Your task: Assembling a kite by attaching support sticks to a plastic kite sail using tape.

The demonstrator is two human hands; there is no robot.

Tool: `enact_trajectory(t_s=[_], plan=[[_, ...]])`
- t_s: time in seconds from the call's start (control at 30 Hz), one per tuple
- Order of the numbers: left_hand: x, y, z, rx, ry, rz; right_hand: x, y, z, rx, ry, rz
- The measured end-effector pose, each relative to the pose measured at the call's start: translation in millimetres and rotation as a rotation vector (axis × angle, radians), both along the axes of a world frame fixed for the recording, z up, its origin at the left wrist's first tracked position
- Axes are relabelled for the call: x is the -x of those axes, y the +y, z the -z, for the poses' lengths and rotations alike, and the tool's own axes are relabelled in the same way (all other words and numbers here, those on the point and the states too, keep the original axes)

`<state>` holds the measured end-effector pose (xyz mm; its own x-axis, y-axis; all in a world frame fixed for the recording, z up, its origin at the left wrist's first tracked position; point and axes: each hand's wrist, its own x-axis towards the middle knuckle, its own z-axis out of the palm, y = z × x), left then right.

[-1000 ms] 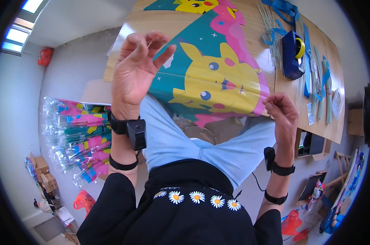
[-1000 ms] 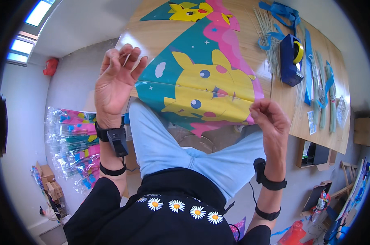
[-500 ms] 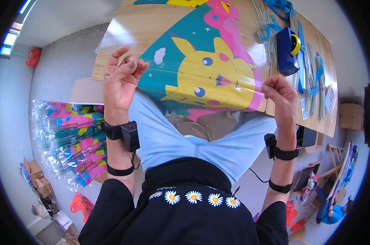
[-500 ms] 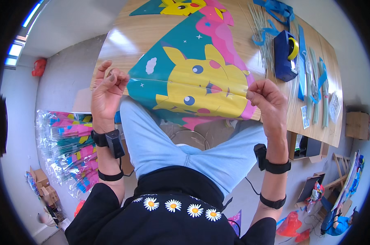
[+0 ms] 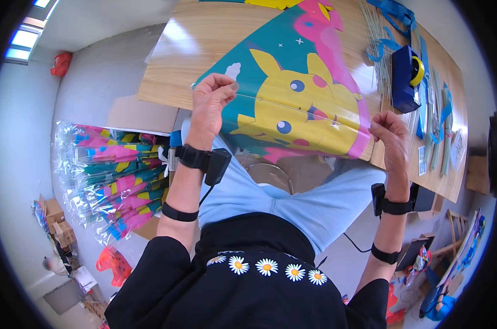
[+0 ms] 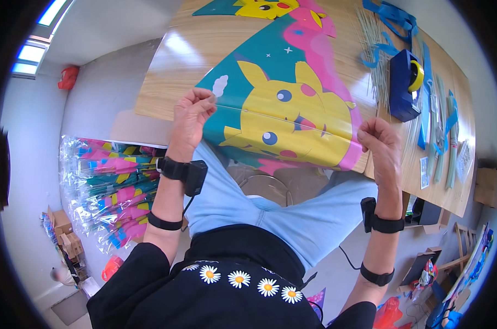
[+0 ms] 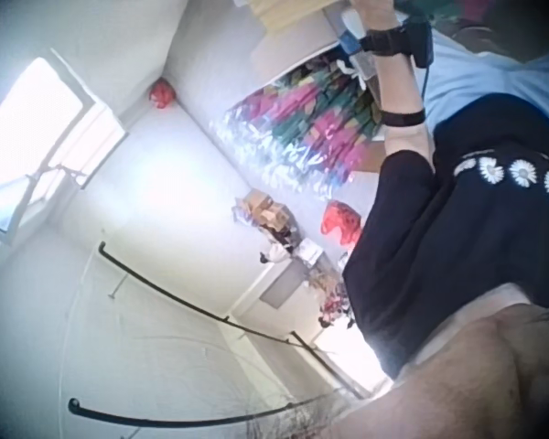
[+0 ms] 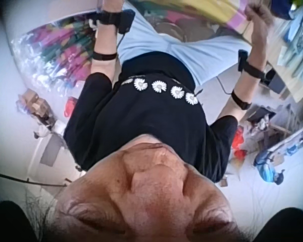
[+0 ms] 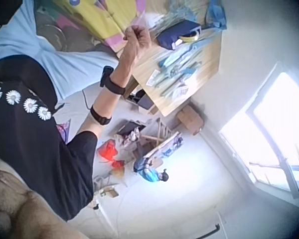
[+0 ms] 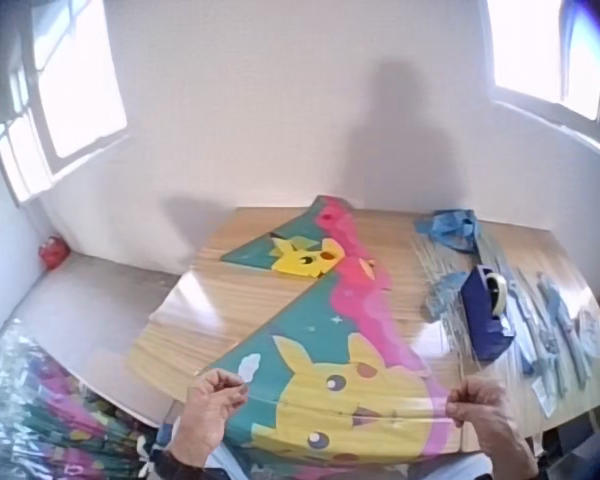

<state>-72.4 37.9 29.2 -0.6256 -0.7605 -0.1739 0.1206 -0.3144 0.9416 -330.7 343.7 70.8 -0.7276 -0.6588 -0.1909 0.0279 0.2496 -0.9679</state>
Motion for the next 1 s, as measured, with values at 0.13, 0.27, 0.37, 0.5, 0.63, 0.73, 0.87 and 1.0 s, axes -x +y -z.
enact_trajectory(t_s=[0.13, 0.27, 0.37, 0.5, 0.63, 0.73, 0.87, 1.0], plan=[[13.0, 8.9, 10.2, 0.019, -0.053, -0.037, 5.0, 2.5, 11.4, -0.027, -0.015, 0.003], [21.9, 15.7, 28.7, 0.145, -0.141, -0.064, 12.3, 7.2, 23.4, -0.095, 0.023, 0.032], [27.8, 23.9, 34.2, 0.279, -0.270, -0.060, 17.7, 14.1, 32.4, -0.127, 0.052, 0.055], [36.9, 32.3, 42.2, 0.518, -0.433, -0.082, 22.5, 19.2, 39.6, -0.143, 0.061, 0.076], [45.4, 38.5, 38.4, 0.519, -0.525, -0.045, 23.5, 23.4, 44.0, -0.175, 0.089, 0.105], [45.4, 37.0, 45.2, 0.637, -0.541, -0.074, 22.6, 21.0, 48.5, -0.198, 0.093, 0.103], [44.1, 38.9, 37.6, 0.689, -0.597, -0.077, 23.8, 17.6, 61.3, -0.221, 0.064, 0.107], [45.2, 40.2, 39.6, 0.676, -0.611, -0.075, 23.0, 16.1, 66.9, -0.251, 0.106, 0.127]])
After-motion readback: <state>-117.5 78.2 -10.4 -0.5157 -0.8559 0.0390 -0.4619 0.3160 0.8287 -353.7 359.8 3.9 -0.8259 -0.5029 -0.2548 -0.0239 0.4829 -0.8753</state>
